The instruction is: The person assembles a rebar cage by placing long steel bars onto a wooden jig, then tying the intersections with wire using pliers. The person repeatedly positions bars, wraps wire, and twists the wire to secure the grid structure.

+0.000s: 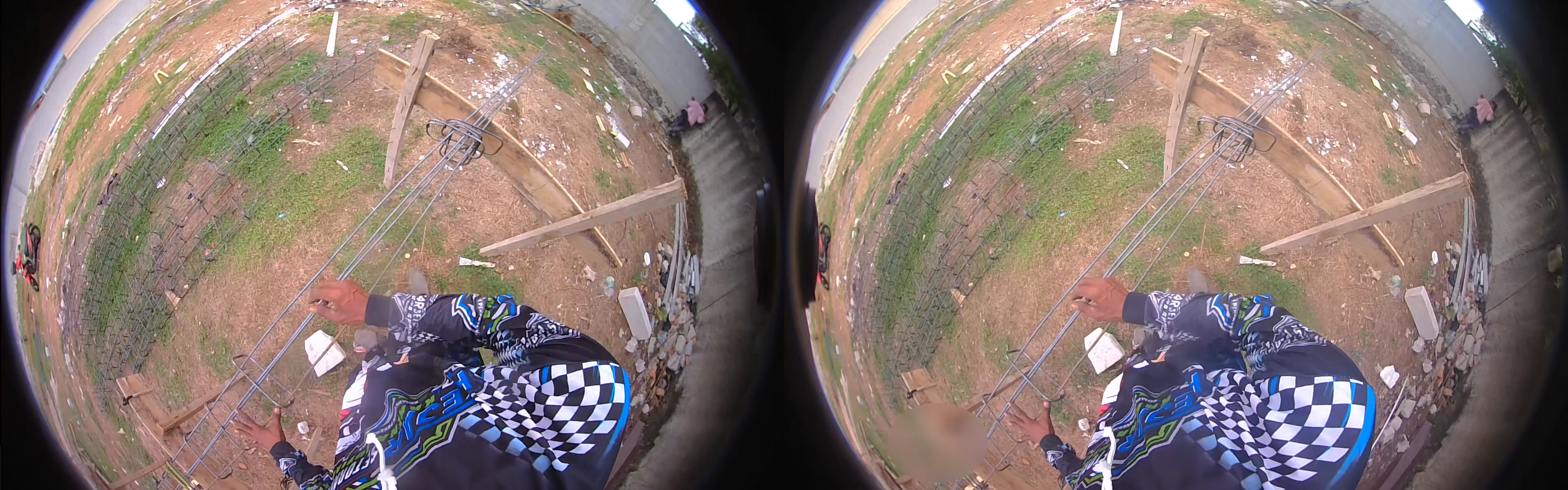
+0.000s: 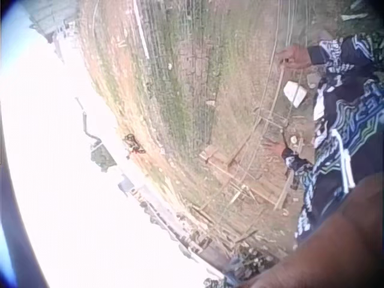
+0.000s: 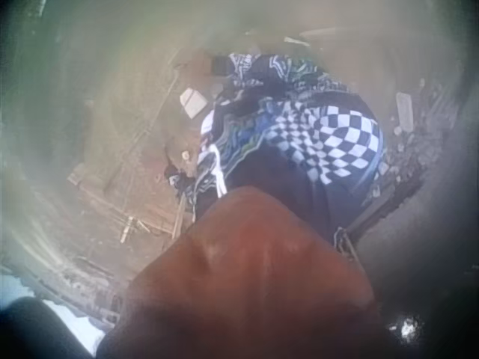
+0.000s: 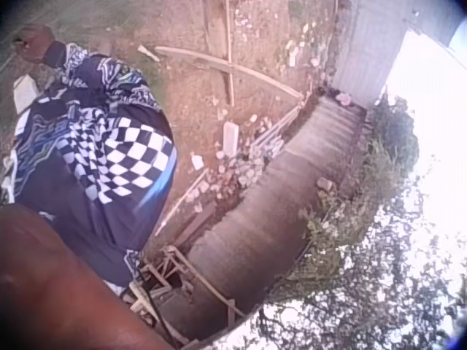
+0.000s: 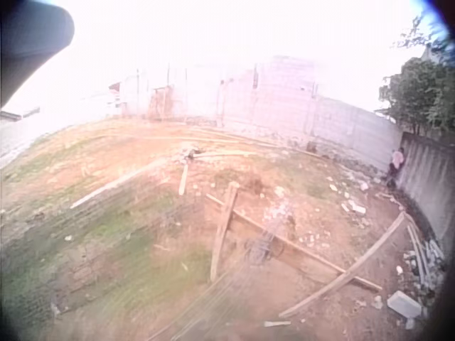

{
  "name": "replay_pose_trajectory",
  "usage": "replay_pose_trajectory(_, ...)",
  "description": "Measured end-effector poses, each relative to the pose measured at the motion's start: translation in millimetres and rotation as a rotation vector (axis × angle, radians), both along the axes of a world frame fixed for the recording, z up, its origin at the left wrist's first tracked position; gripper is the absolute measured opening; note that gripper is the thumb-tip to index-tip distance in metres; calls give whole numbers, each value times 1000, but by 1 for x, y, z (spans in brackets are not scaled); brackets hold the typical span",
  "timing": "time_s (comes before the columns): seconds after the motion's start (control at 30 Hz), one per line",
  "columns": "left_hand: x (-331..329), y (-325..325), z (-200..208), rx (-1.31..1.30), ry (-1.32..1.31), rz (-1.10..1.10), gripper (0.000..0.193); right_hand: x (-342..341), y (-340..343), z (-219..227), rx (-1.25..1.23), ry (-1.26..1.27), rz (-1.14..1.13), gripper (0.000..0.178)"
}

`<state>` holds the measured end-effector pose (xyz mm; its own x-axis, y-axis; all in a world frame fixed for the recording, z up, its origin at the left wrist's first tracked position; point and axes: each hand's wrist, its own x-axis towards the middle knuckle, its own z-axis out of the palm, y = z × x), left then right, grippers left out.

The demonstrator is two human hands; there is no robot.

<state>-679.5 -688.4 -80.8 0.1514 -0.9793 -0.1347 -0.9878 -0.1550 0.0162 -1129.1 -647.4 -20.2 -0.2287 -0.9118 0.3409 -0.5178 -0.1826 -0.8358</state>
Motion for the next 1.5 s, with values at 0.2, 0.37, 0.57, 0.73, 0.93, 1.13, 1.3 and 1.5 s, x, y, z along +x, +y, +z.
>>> replay_pose_trajectory(0.2, -11, -10, 11, -21, 7, -106, 106, -316, 122, -49, 102, 334, -1322, 24)
replay_pose_trajectory(0.37, 4, -1, -2, -196, -73, 49, 89, -446, 148, -52, 667, 216, -1306, 31)
replay_pose_trajectory(0.57, -95, 7, 3, -666, 187, -195, 59, -452, 124, -57, 656, 443, -1023, 24)
replay_pose_trajectory(0.73, -227, 59, 40, -385, 308, -308, 73, -390, 118, -39, 479, 493, -612, 27)
replay_pose_trajectory(0.93, -288, 74, 29, -150, 246, -229, 97, -263, 129, -42, 570, 244, -334, 21)
replay_pose_trajectory(1.13, -274, 81, 25, -188, 209, -85, 117, -213, 101, -27, 680, 281, -109, 38)
replay_pose_trajectory(1.3, -249, 63, 24, -141, 200, -19, 131, -213, 78, -21, 663, 436, -261, 52)
replay_pose_trajectory(1.5, -219, 52, 27, -63, 179, -58, 134, -239, 54, -58, 638, 233, -103, 44)
